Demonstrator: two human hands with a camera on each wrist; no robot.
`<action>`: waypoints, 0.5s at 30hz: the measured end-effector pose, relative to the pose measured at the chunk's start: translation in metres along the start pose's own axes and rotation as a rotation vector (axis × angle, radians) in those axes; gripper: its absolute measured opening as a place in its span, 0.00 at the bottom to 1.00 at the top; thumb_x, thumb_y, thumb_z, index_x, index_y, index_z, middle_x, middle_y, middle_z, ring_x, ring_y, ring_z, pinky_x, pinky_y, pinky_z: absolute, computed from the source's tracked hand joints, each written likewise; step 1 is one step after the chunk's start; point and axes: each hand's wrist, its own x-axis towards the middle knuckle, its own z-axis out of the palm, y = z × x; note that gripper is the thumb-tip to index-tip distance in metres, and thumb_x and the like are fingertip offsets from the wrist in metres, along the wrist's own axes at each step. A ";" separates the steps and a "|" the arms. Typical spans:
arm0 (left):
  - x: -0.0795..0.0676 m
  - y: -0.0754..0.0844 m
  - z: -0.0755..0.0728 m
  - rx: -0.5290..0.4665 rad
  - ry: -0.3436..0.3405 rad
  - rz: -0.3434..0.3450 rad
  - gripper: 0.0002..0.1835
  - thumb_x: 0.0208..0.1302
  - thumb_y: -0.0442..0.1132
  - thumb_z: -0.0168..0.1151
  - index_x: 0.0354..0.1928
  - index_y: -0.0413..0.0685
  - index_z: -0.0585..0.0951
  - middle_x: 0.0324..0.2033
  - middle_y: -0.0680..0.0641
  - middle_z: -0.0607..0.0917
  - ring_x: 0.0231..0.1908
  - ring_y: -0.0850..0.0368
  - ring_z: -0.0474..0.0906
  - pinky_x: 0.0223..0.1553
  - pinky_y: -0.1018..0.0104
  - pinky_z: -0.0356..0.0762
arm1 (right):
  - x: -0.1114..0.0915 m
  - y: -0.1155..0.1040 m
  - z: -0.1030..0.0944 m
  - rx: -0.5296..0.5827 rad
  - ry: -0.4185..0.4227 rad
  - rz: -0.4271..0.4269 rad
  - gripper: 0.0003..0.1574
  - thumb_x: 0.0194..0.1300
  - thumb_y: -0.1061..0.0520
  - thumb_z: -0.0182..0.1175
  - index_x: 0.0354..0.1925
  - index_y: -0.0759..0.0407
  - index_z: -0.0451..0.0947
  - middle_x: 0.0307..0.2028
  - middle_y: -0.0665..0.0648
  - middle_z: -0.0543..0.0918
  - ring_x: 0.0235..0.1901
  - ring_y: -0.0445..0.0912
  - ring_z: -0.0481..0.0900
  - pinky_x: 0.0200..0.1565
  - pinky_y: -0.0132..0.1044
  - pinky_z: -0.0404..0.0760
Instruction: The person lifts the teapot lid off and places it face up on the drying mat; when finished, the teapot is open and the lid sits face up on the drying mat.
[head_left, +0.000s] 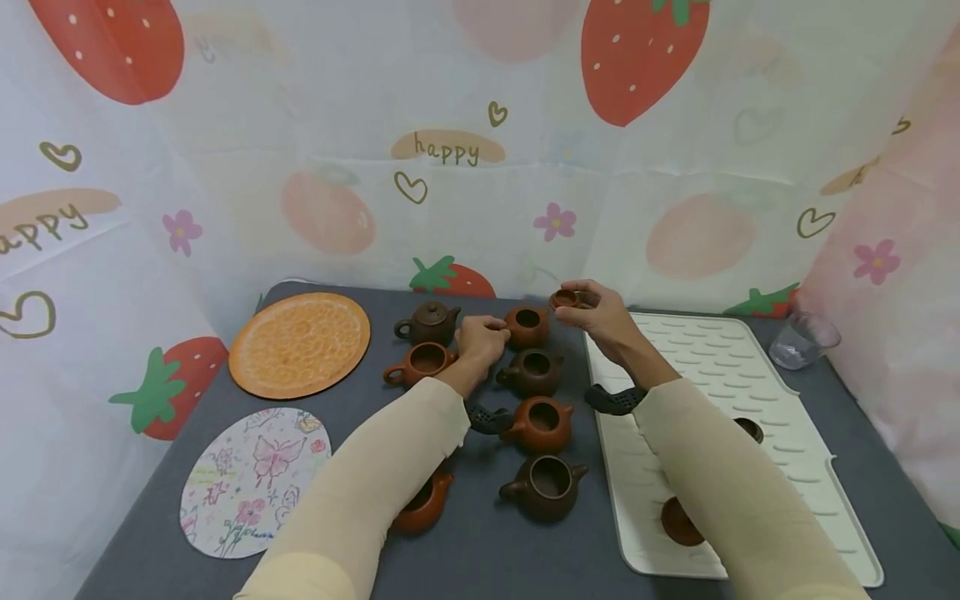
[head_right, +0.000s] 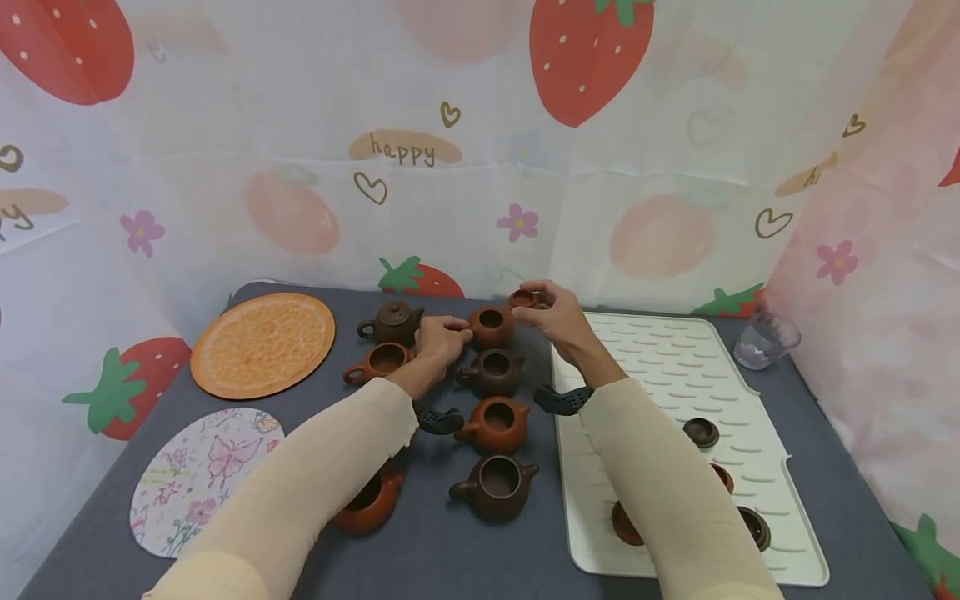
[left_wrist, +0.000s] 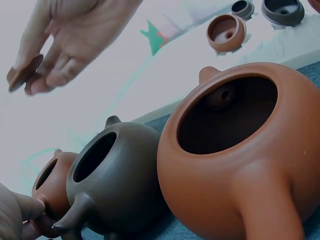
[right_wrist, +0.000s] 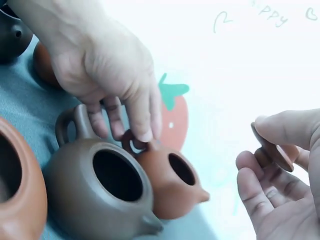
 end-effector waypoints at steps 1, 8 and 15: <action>0.000 0.000 0.000 -0.003 -0.001 0.003 0.06 0.65 0.37 0.64 0.40 0.48 0.88 0.42 0.48 0.81 0.56 0.45 0.66 0.48 0.54 0.73 | -0.002 -0.002 -0.003 -0.009 -0.009 -0.005 0.31 0.66 0.66 0.61 0.64 0.69 0.63 0.55 0.66 0.72 0.50 0.52 0.74 0.53 0.47 0.73; 0.000 -0.001 0.001 -0.001 0.003 0.003 0.06 0.64 0.37 0.65 0.40 0.50 0.88 0.42 0.48 0.82 0.55 0.45 0.66 0.49 0.53 0.72 | -0.018 -0.011 -0.023 -0.139 -0.026 -0.005 0.34 0.66 0.63 0.62 0.66 0.67 0.63 0.59 0.67 0.69 0.54 0.55 0.72 0.54 0.43 0.72; 0.000 0.002 0.002 0.005 0.011 -0.008 0.05 0.64 0.37 0.66 0.39 0.50 0.88 0.43 0.47 0.81 0.55 0.45 0.67 0.48 0.52 0.73 | -0.033 -0.025 -0.036 -0.199 -0.018 -0.011 0.32 0.65 0.64 0.62 0.65 0.67 0.65 0.59 0.68 0.68 0.53 0.54 0.73 0.48 0.35 0.76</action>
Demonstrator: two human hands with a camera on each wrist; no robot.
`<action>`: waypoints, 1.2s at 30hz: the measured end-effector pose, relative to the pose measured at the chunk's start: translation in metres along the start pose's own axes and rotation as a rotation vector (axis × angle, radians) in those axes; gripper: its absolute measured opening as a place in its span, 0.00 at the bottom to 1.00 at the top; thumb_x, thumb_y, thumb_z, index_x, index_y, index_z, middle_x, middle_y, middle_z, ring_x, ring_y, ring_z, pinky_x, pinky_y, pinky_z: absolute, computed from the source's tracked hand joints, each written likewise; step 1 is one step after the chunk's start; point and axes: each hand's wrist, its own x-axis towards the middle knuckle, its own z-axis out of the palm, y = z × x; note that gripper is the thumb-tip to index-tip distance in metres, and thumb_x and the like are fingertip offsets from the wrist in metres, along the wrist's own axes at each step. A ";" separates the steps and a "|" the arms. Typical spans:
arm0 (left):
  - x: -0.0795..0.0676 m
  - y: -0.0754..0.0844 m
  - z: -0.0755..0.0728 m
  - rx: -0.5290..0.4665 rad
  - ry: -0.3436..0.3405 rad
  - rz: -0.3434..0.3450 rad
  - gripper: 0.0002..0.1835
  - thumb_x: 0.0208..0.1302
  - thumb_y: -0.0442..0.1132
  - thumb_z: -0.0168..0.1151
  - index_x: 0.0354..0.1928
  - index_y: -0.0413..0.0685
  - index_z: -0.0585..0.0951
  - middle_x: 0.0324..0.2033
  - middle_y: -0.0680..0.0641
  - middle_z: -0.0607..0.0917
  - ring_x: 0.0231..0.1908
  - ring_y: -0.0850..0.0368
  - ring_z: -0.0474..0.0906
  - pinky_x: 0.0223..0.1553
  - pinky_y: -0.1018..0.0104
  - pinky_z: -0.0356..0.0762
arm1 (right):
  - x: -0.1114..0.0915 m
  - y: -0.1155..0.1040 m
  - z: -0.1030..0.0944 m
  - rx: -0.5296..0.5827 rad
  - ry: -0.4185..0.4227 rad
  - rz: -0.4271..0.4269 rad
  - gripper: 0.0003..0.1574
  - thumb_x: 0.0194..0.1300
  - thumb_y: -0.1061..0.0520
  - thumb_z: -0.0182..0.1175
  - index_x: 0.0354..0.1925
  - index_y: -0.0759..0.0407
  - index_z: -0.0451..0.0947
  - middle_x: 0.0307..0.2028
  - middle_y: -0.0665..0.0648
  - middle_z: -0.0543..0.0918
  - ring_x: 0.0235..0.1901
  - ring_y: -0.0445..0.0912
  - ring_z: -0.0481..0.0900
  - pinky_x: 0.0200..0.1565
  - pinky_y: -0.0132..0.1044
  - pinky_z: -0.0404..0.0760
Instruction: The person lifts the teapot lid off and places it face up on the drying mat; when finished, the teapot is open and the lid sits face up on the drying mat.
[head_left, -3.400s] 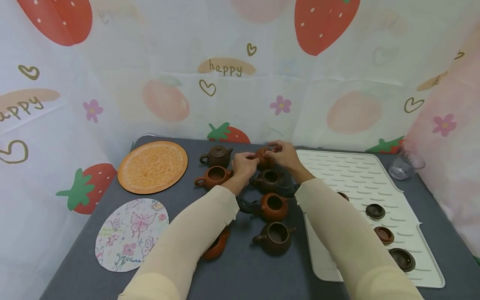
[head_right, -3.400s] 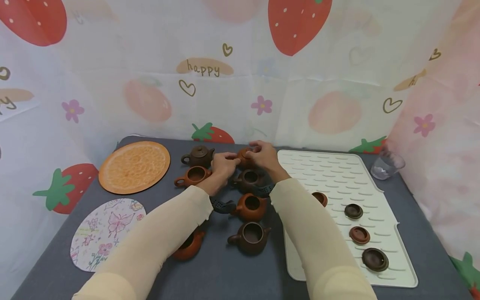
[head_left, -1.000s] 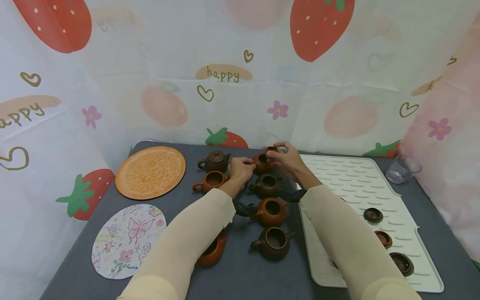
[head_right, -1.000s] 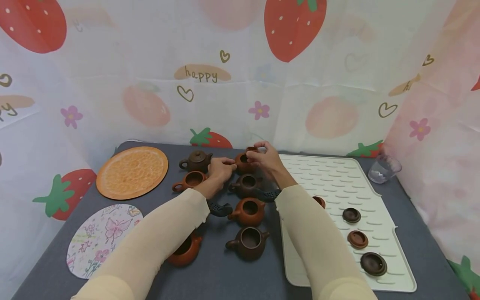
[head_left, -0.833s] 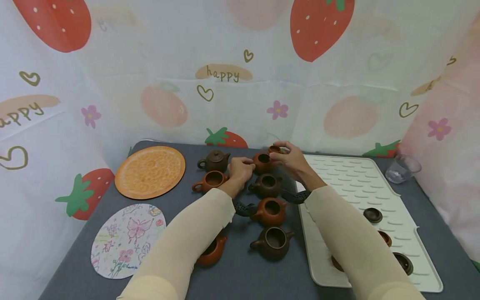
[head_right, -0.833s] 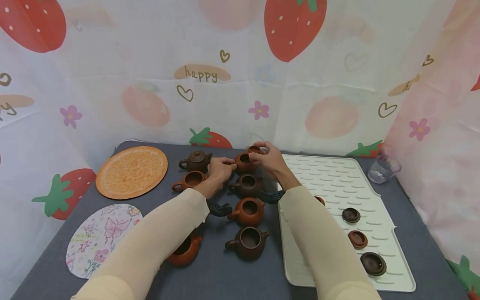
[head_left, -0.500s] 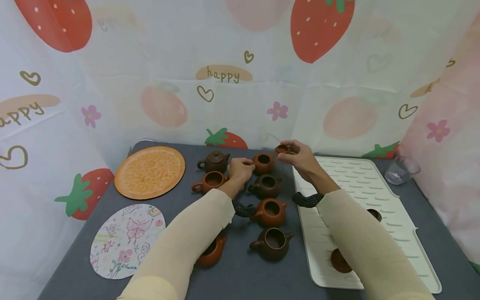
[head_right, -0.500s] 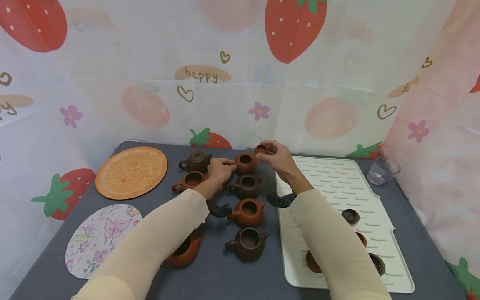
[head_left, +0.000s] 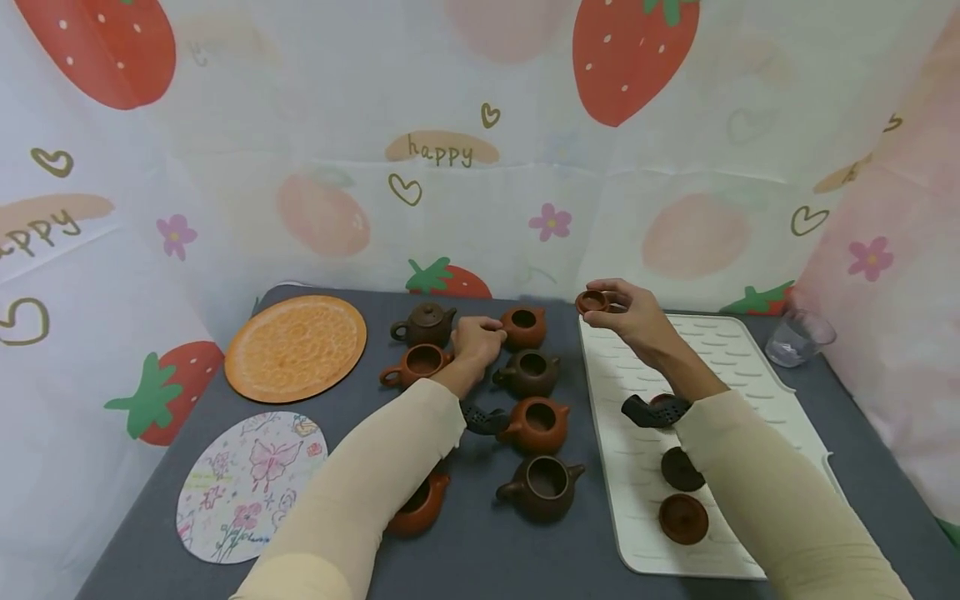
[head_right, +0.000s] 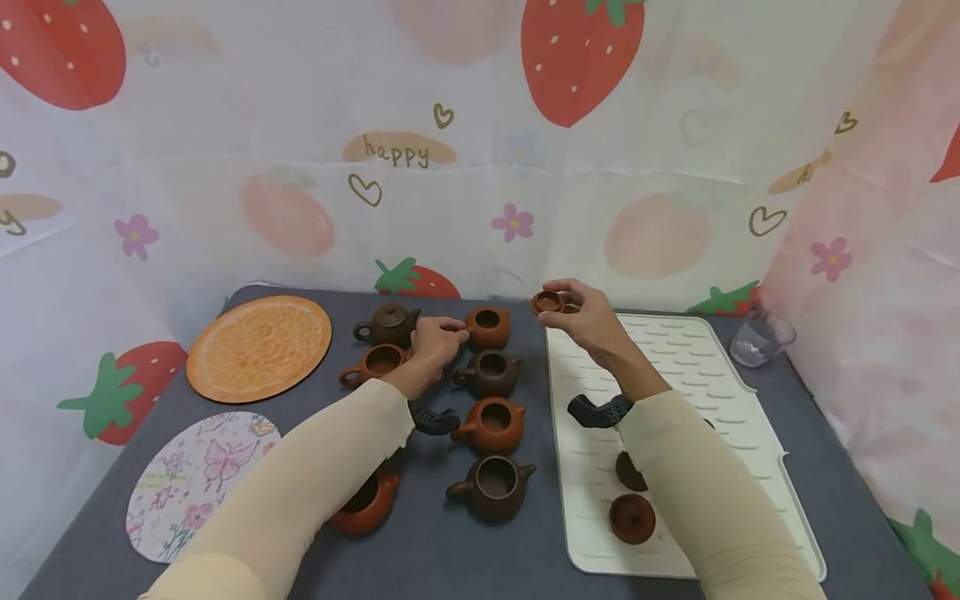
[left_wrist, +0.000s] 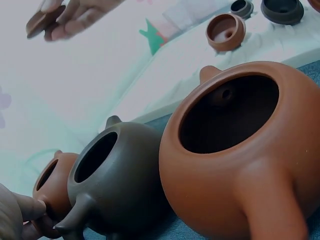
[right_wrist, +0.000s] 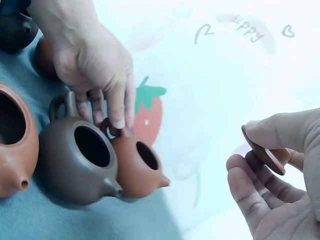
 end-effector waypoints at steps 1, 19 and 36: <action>0.000 0.000 0.000 0.001 0.002 -0.003 0.05 0.63 0.37 0.66 0.38 0.50 0.88 0.43 0.47 0.81 0.55 0.45 0.67 0.47 0.53 0.73 | -0.002 -0.002 -0.002 -0.014 0.003 -0.002 0.32 0.65 0.64 0.62 0.65 0.67 0.65 0.59 0.68 0.69 0.53 0.54 0.74 0.47 0.35 0.76; 0.001 0.005 -0.002 0.020 -0.017 0.002 0.06 0.64 0.35 0.65 0.39 0.48 0.88 0.42 0.47 0.82 0.49 0.47 0.71 0.42 0.56 0.75 | -0.052 -0.015 -0.053 -0.179 0.055 -0.009 0.33 0.66 0.57 0.63 0.66 0.62 0.67 0.58 0.64 0.71 0.56 0.50 0.74 0.48 0.34 0.76; 0.003 0.006 -0.002 0.037 -0.012 -0.004 0.05 0.63 0.35 0.66 0.39 0.48 0.88 0.43 0.47 0.82 0.50 0.47 0.70 0.43 0.56 0.75 | -0.075 0.007 -0.093 -0.159 0.079 0.013 0.28 0.67 0.63 0.61 0.64 0.60 0.68 0.56 0.59 0.72 0.50 0.40 0.75 0.46 0.32 0.77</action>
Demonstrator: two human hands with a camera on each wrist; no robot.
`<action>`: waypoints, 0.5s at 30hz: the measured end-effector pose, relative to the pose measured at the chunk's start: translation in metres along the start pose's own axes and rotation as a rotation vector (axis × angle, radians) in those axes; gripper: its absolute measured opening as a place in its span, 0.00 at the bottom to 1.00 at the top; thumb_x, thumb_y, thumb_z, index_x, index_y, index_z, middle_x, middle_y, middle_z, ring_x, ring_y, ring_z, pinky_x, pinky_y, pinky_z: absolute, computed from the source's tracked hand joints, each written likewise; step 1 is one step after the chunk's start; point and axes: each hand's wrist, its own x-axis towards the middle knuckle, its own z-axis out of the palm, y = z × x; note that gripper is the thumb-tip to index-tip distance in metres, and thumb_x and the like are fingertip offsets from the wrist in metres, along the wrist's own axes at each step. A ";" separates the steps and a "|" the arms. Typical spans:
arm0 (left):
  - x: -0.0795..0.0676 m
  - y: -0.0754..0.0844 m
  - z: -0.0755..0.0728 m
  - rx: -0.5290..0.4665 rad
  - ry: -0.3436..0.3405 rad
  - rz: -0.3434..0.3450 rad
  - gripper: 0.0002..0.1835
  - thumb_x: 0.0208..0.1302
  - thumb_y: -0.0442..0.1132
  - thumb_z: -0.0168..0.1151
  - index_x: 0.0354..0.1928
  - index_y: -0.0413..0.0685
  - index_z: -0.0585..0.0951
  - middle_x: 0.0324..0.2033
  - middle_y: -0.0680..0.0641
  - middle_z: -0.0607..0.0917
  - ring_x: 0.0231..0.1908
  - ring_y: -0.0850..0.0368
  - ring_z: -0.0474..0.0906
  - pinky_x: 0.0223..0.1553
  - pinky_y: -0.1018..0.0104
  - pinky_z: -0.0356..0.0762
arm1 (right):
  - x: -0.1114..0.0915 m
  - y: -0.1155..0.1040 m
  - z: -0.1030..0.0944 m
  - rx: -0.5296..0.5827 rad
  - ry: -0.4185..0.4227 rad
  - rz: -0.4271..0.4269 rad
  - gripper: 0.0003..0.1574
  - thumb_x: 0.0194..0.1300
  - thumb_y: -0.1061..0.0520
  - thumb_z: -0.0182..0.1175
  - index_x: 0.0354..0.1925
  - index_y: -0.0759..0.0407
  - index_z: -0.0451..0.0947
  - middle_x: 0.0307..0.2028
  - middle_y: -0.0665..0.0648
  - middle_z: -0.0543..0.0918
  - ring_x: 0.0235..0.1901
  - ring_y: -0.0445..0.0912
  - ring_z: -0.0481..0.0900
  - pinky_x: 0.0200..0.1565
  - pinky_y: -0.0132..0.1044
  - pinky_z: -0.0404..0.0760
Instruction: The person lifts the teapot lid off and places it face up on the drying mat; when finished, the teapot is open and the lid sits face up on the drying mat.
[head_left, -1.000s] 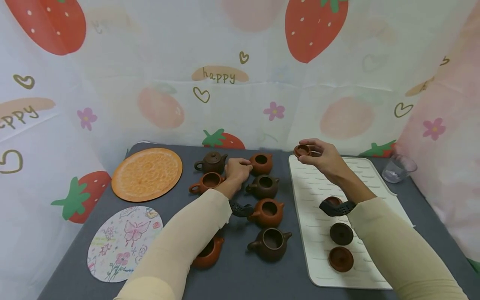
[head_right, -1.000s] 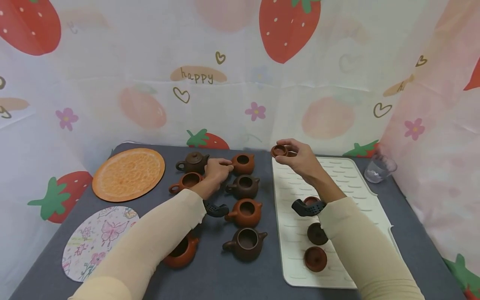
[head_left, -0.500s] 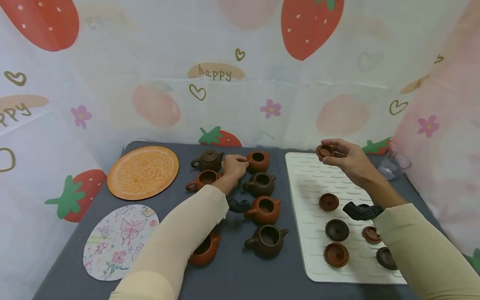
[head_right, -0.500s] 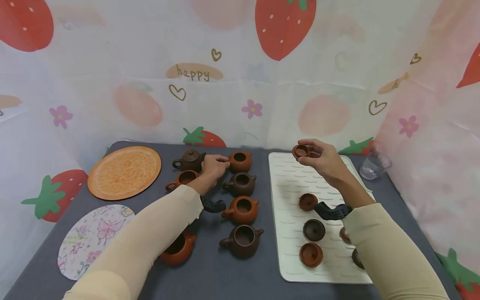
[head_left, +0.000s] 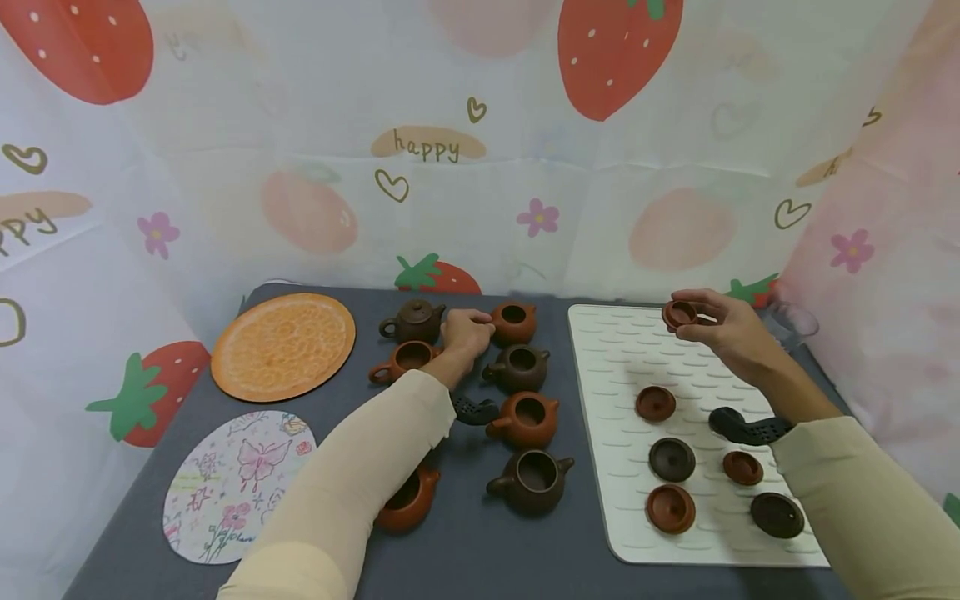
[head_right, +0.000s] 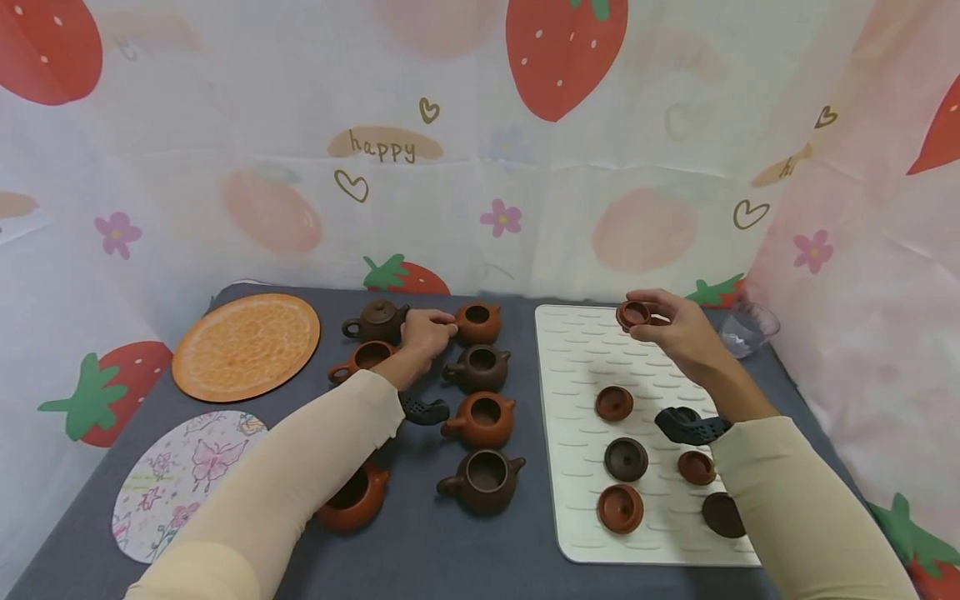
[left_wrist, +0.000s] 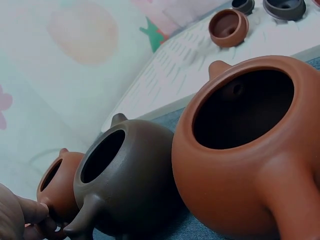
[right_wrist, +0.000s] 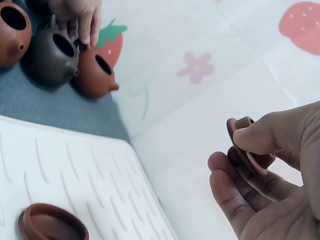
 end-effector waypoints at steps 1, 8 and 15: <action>0.000 0.000 0.000 0.003 -0.001 0.000 0.05 0.63 0.35 0.66 0.39 0.48 0.88 0.43 0.47 0.82 0.50 0.47 0.70 0.43 0.56 0.75 | -0.001 0.002 -0.001 -0.007 -0.004 -0.002 0.28 0.67 0.63 0.61 0.63 0.60 0.69 0.55 0.58 0.72 0.50 0.41 0.75 0.45 0.32 0.77; 0.000 0.000 0.000 0.007 -0.005 0.006 0.06 0.63 0.35 0.65 0.40 0.48 0.88 0.42 0.47 0.83 0.50 0.46 0.70 0.43 0.56 0.75 | -0.004 0.023 -0.013 0.111 -0.013 0.048 0.25 0.66 0.68 0.59 0.60 0.60 0.69 0.51 0.57 0.73 0.46 0.42 0.77 0.44 0.32 0.77; 0.000 -0.001 0.001 0.008 -0.002 0.008 0.06 0.63 0.36 0.66 0.40 0.48 0.88 0.42 0.48 0.83 0.52 0.46 0.69 0.44 0.56 0.74 | -0.010 0.039 -0.024 -0.003 -0.006 0.183 0.31 0.68 0.64 0.58 0.66 0.64 0.63 0.60 0.66 0.68 0.47 0.38 0.75 0.45 0.33 0.77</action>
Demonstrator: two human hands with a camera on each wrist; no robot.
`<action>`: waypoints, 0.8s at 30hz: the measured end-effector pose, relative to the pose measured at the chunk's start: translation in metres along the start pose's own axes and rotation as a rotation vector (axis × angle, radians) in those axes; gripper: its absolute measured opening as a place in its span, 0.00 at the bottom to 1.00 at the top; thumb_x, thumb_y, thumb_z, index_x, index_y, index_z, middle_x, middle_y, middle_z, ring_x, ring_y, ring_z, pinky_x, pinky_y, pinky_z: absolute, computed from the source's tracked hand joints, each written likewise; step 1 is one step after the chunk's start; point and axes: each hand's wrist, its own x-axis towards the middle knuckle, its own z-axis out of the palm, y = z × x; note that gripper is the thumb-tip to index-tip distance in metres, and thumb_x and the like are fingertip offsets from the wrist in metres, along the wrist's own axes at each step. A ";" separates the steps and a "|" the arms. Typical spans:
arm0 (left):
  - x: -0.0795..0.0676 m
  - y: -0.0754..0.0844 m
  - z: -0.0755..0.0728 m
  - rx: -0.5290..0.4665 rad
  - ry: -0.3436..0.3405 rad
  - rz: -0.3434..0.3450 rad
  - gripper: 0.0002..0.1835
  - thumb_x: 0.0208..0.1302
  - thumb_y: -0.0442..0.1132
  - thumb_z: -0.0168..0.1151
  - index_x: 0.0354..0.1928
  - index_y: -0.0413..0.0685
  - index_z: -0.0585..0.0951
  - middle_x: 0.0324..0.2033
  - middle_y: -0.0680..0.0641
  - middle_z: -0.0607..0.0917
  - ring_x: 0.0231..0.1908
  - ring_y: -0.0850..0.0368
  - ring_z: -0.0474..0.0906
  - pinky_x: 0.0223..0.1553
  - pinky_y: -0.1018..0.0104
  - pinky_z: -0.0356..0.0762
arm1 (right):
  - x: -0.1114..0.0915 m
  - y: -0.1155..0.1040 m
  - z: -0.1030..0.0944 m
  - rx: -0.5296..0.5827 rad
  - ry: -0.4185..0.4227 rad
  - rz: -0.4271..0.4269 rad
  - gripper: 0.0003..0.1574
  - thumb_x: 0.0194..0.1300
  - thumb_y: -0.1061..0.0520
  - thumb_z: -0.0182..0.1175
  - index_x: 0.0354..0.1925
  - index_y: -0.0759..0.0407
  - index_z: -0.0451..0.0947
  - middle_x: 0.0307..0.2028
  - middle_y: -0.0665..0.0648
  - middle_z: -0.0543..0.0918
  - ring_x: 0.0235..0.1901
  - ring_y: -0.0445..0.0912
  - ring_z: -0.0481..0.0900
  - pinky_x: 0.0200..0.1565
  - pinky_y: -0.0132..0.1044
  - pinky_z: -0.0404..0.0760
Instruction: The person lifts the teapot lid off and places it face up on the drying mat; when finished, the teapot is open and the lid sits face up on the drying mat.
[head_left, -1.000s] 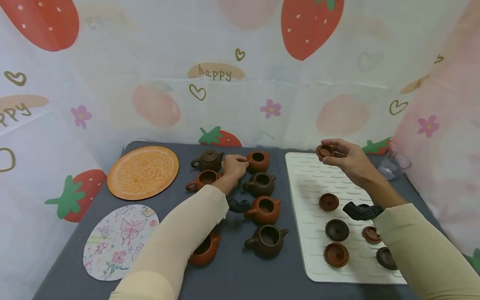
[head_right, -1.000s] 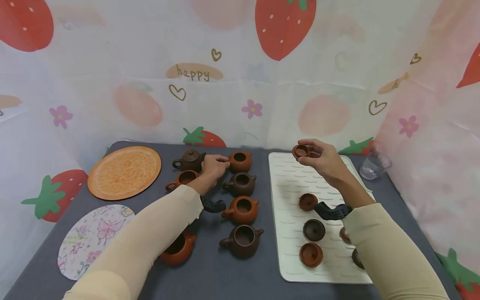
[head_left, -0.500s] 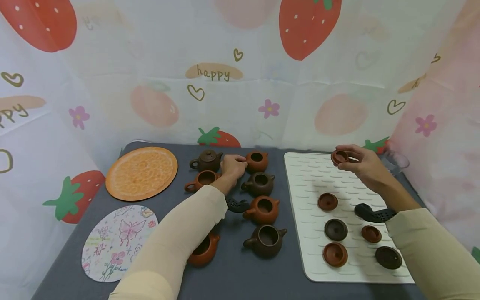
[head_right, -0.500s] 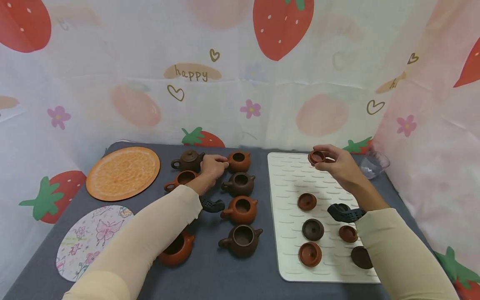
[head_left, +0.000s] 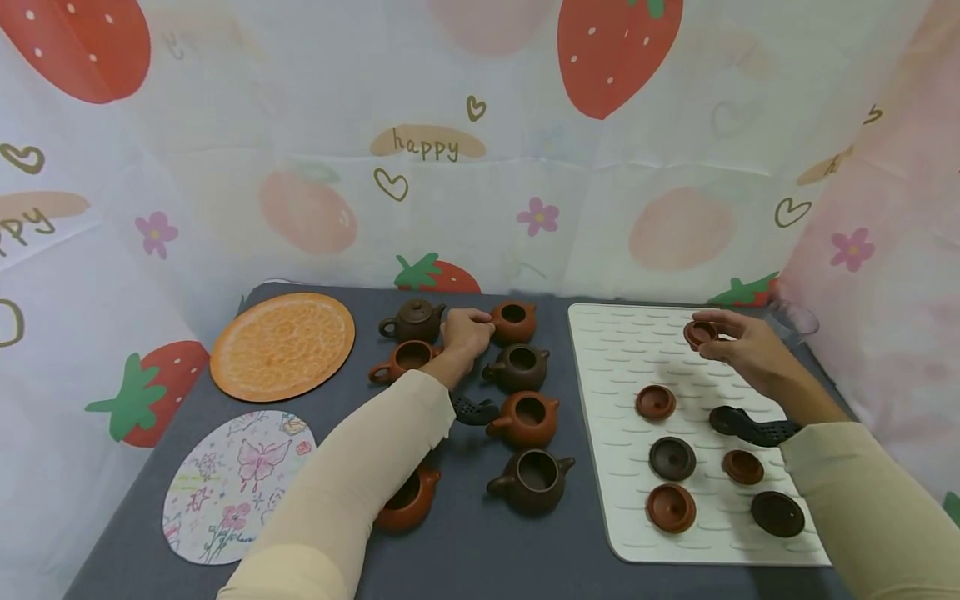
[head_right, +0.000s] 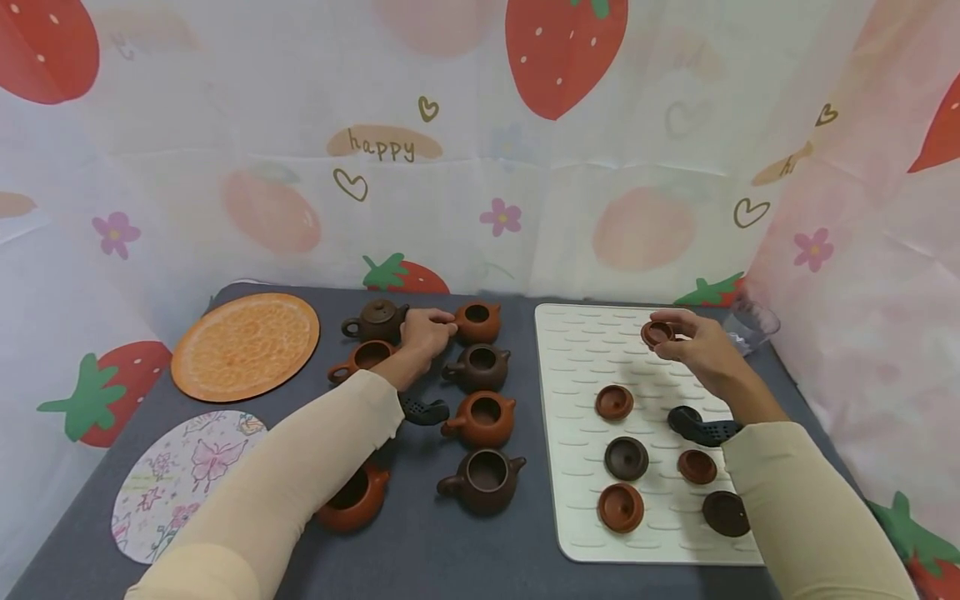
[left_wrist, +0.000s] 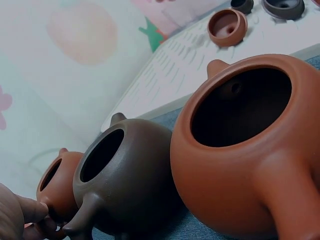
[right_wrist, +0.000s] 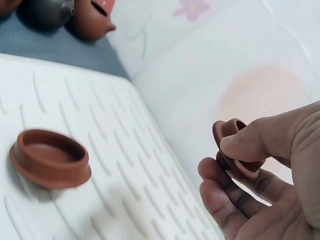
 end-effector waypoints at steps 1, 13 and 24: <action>0.000 0.000 0.000 0.000 0.000 0.001 0.06 0.63 0.36 0.65 0.40 0.48 0.88 0.42 0.48 0.83 0.51 0.46 0.70 0.44 0.56 0.75 | 0.000 0.002 -0.001 -0.013 0.001 0.014 0.31 0.68 0.64 0.58 0.67 0.65 0.62 0.60 0.67 0.67 0.47 0.38 0.75 0.45 0.34 0.77; -0.002 -0.001 -0.002 -0.027 -0.033 -0.009 0.08 0.65 0.36 0.64 0.44 0.47 0.86 0.45 0.46 0.81 0.47 0.48 0.73 0.40 0.57 0.76 | 0.000 0.031 -0.008 -0.166 -0.017 0.113 0.36 0.66 0.65 0.56 0.69 0.72 0.59 0.60 0.73 0.67 0.52 0.52 0.71 0.49 0.48 0.74; -0.002 -0.001 -0.002 -0.030 -0.025 -0.015 0.07 0.65 0.36 0.64 0.43 0.46 0.86 0.45 0.46 0.80 0.46 0.47 0.73 0.40 0.57 0.76 | 0.002 0.049 -0.003 -0.236 -0.033 0.131 0.33 0.65 0.65 0.57 0.65 0.76 0.62 0.55 0.76 0.70 0.49 0.59 0.73 0.44 0.46 0.76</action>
